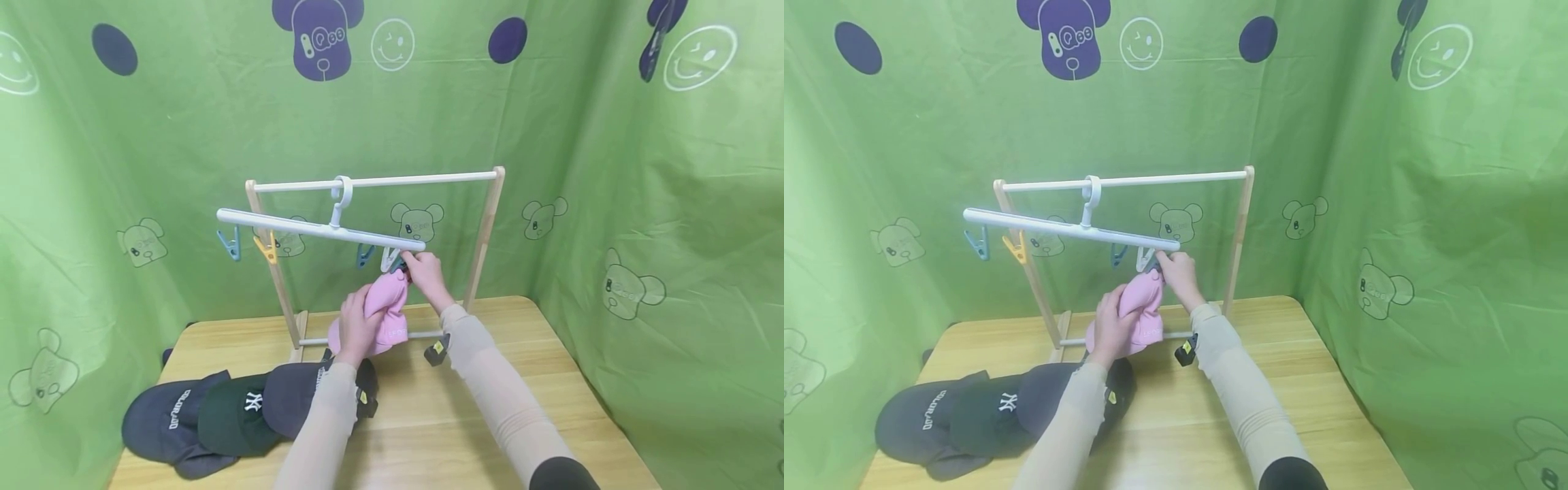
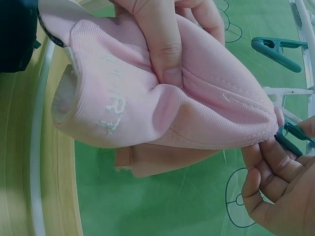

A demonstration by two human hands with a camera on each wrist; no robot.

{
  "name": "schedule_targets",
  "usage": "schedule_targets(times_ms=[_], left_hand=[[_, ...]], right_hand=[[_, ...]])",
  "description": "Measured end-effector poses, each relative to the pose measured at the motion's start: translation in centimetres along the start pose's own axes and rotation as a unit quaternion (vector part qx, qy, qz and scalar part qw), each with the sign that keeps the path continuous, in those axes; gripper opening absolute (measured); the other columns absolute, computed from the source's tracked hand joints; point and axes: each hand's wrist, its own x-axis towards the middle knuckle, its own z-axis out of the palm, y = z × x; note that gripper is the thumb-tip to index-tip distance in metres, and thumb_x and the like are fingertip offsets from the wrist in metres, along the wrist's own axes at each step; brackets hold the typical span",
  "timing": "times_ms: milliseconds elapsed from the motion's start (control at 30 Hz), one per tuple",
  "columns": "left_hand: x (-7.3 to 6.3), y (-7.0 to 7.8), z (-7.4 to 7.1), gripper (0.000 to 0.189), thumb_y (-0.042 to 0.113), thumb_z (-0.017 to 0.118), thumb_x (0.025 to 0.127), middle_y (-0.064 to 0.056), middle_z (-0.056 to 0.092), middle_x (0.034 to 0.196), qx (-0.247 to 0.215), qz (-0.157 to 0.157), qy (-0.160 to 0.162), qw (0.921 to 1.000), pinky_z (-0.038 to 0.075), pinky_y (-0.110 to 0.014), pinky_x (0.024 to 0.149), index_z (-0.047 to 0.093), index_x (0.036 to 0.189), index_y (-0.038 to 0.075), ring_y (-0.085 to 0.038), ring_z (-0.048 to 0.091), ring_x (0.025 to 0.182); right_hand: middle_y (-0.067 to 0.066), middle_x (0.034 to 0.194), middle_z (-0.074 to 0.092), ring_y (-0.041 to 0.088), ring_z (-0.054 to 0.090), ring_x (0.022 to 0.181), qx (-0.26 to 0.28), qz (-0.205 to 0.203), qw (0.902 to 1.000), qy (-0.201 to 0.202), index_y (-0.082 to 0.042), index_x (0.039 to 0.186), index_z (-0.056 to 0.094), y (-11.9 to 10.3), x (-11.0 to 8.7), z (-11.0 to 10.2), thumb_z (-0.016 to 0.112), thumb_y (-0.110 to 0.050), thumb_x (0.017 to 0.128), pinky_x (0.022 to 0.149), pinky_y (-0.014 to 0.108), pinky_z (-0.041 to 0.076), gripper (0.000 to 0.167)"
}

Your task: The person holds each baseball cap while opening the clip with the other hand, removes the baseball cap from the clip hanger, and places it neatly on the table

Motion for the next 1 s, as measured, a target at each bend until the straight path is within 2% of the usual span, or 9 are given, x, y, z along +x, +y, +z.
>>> schedule_targets(times_ms=[233,500,1000], left_hand=[[-0.02,0.25,-0.11,0.057,0.027,0.079,0.079,-0.011,0.065,0.114,0.005,0.006,0.002,1.0000,0.049,-0.046,0.089,0.058,0.131,0.016,-0.030,0.059,0.101],[0.02,0.38,-0.14,0.057,0.028,0.079,0.079,-0.010,0.065,0.115,0.001,-0.004,-0.008,1.0000,0.048,-0.045,0.089,0.058,0.132,0.018,-0.030,0.058,0.101],[-0.08,0.11,0.08,0.056,0.026,0.079,0.078,-0.009,0.065,0.115,0.001,0.007,0.001,1.0000,0.049,-0.046,0.087,0.059,0.129,0.019,-0.030,0.059,0.100]], right_hand=[[-0.003,0.057,0.052,0.010,0.040,0.047,-0.001,-0.004,1.0000,0.000,-0.006,0.070,0.059,-0.05,0.02,-0.10,0.054,-0.038,0.095,0.044,0.022,0.034,0.040],[-0.005,0.057,0.052,0.010,0.042,0.048,-0.004,-0.001,1.0000,0.004,-0.012,0.068,0.056,0.07,0.16,-0.14,0.054,-0.039,0.095,0.044,0.021,0.035,0.038],[-0.006,0.055,0.053,0.011,0.047,0.049,-0.004,-0.005,0.9999,0.012,-0.014,0.064,0.054,0.01,-0.21,-0.49,0.053,-0.036,0.094,0.048,0.023,0.040,0.038]])
